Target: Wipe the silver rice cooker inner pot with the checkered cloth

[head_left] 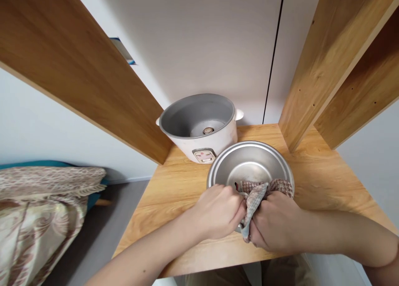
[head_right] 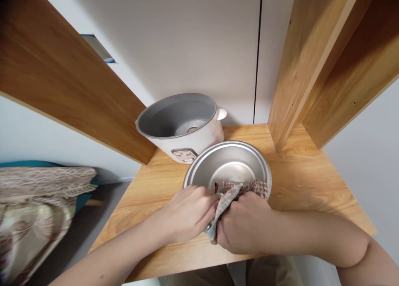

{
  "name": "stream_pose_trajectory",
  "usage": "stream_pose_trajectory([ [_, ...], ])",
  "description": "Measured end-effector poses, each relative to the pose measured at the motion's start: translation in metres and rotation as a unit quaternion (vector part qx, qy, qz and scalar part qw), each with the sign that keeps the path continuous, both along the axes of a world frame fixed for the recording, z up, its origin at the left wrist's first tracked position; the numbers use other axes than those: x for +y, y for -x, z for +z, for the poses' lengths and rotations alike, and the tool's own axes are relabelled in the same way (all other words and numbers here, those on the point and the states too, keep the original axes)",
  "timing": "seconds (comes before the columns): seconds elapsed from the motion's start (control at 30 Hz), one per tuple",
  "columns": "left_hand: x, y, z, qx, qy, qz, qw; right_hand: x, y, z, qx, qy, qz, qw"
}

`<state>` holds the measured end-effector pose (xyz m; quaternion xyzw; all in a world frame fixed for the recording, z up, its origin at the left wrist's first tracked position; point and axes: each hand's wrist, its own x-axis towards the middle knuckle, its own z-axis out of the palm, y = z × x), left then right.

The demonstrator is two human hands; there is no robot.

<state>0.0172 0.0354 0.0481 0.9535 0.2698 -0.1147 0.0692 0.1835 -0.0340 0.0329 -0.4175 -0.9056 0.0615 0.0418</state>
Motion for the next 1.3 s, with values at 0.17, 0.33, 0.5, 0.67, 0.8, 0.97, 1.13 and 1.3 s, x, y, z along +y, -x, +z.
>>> stream_pose_trajectory([
  [0.17, -0.002, 0.0, -0.001, -0.003, 0.005, 0.013, 1.0, 0.0, -0.001, 0.001, -0.015, 0.013, 0.02, 1.0],
  [0.33, -0.004, -0.001, -0.005, -0.005, -0.001, 0.027, 1.0, -0.012, 0.019, -0.018, 0.015, -0.024, -0.128, 0.991],
  [0.5, -0.002, -0.001, -0.002, 0.0, 0.007, 0.023, 1.0, -0.005, 0.012, -0.01, 0.003, 0.009, -0.048, 0.999],
  [0.67, -0.001, -0.001, 0.001, 0.006, 0.015, 0.015, 1.0, 0.006, -0.005, 0.005, -0.023, 0.022, 0.034, 0.999],
  [0.8, -0.002, -0.001, -0.001, 0.003, 0.011, 0.018, 1.0, 0.007, -0.007, 0.007, -0.025, 0.019, 0.034, 0.999],
  [0.97, -0.004, -0.001, -0.005, -0.009, 0.0, 0.033, 0.999, -0.004, 0.01, -0.005, -0.03, 0.015, -0.105, 0.994],
  [1.13, -0.004, -0.001, -0.005, -0.005, -0.002, 0.039, 0.999, -0.012, 0.02, -0.017, 0.014, -0.038, -0.13, 0.991],
  [1.3, -0.002, 0.0, -0.001, -0.002, -0.004, 0.022, 1.0, -0.003, 0.005, -0.007, 0.001, -0.006, -0.049, 0.999],
])
